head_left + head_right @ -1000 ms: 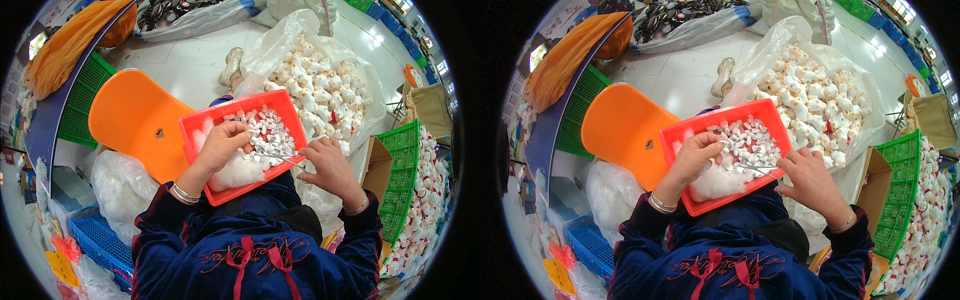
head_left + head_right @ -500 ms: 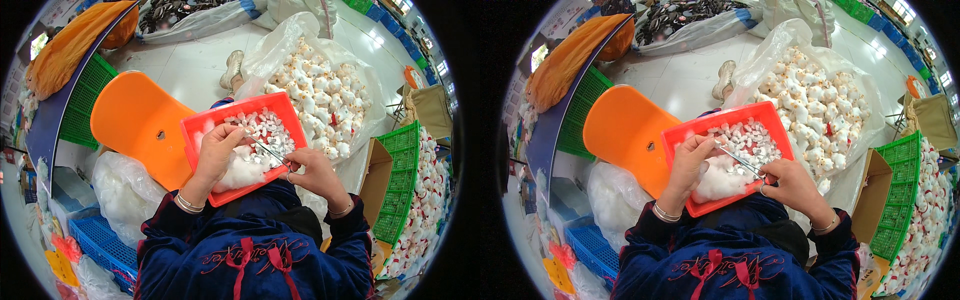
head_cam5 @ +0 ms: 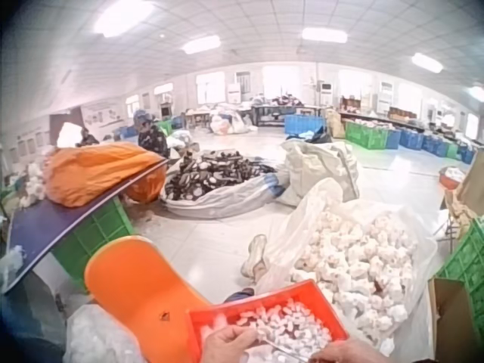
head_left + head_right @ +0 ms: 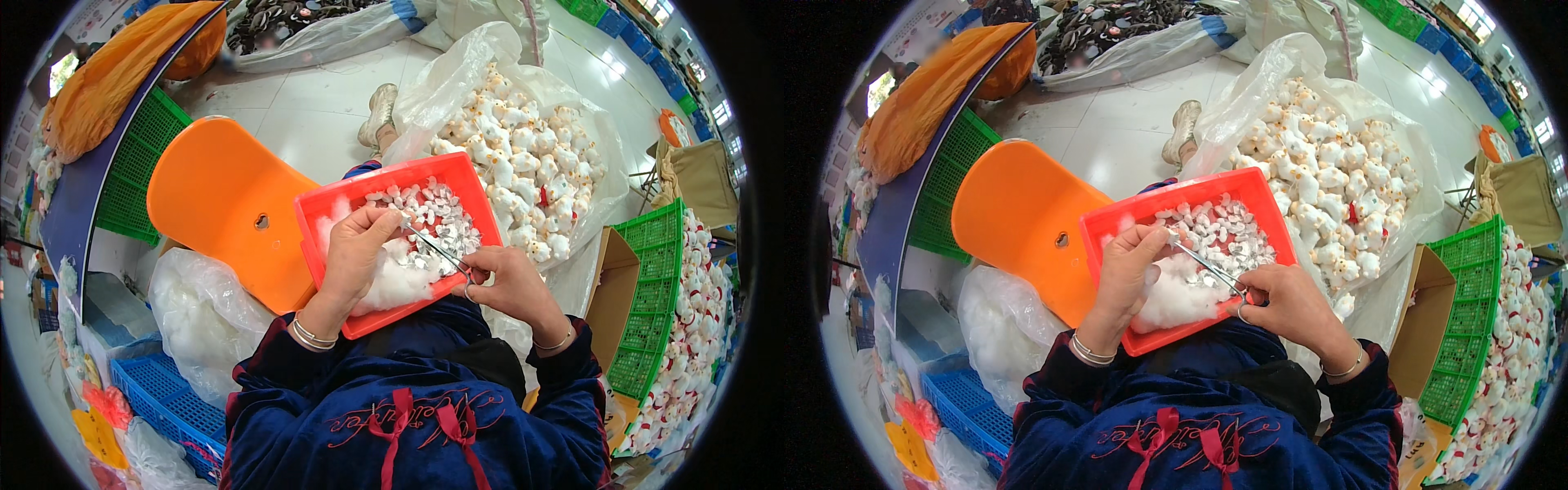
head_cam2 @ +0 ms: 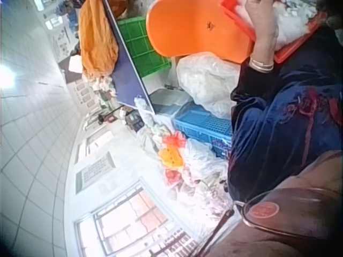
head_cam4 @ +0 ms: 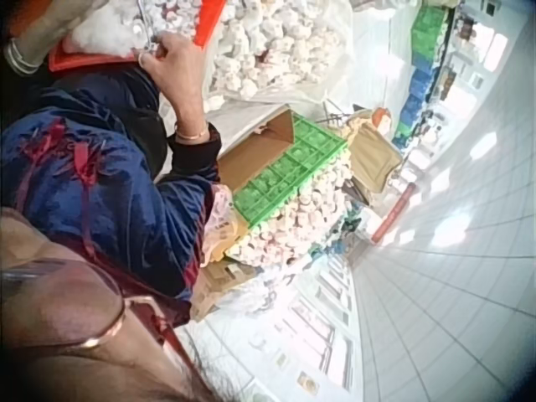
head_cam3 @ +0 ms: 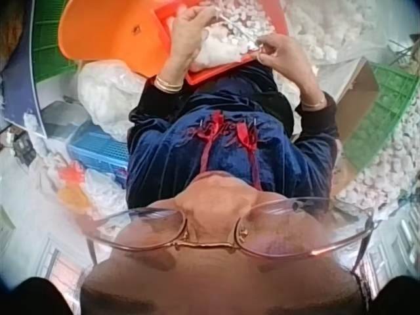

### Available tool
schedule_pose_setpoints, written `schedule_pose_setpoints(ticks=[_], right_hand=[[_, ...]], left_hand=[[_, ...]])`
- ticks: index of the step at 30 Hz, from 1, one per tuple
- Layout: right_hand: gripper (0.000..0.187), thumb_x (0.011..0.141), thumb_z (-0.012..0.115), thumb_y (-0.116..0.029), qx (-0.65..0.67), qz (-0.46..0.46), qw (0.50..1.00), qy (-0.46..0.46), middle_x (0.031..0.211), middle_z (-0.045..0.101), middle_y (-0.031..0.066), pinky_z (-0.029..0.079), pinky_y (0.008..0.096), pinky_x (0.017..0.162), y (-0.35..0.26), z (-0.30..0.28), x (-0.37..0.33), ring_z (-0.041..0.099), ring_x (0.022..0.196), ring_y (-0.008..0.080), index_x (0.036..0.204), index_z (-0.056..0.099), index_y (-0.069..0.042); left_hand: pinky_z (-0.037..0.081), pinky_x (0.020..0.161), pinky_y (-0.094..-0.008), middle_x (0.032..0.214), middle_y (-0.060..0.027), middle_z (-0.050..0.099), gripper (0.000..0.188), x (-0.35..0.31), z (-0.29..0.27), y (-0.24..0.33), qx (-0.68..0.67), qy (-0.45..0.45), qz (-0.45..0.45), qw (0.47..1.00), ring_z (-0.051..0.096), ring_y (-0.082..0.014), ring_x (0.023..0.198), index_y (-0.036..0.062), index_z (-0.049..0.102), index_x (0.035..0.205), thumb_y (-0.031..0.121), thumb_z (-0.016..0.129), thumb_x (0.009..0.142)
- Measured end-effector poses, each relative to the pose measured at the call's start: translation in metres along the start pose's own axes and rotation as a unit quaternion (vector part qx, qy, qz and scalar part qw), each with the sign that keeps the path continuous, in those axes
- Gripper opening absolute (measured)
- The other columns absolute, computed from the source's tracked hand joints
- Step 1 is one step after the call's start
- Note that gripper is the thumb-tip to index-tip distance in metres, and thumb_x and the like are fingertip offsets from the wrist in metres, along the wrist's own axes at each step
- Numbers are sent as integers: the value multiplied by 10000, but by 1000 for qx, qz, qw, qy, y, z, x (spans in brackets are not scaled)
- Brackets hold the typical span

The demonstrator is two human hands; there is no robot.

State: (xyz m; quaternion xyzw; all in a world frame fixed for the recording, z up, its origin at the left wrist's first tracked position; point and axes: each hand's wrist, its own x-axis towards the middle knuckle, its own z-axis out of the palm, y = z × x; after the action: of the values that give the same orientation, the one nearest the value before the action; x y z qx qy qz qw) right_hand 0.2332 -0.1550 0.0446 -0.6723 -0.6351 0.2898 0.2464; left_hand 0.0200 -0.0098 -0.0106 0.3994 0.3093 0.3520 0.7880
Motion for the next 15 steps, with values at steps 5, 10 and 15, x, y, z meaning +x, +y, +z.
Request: schedule_pose_setpoints(ticks=[5, 10, 15], right_hand=[[310, 781, 807, -158, 87, 38, 995, -18, 720, 639, 85, 494, 330, 631, -1, 4, 0, 618, 672, 192, 1041, 734, -6], [296, 814, 808, -143, 164, 71, 983, -45, 733, 641, 69, 498, 308, 657, 4, 13, 0, 608, 695, 139, 1059, 733, 4], [324, 844, 827, -242, 165, 29, 985, -39, 749, 651, 77, 491, 328, 655, 2, 15, 3, 600, 687, 149, 1054, 726, -17]], left_hand=[[578, 825, -317, 1020, -150, 748, 185, -2, 7, -3, -80, -15, 8, 997, 715, -198, 930, -24, 692, 1066, 147, 626, 1042], [548, 773, -239, 975, -45, 729, 129, -8, 15, -3, 22, 44, -17, 999, 666, -92, 851, -9, 721, 1011, 114, 684, 996], [534, 764, -230, 955, -40, 729, 139, -7, 7, 3, 46, 21, 2, 999, 662, -86, 835, -29, 725, 1030, 98, 682, 991]])
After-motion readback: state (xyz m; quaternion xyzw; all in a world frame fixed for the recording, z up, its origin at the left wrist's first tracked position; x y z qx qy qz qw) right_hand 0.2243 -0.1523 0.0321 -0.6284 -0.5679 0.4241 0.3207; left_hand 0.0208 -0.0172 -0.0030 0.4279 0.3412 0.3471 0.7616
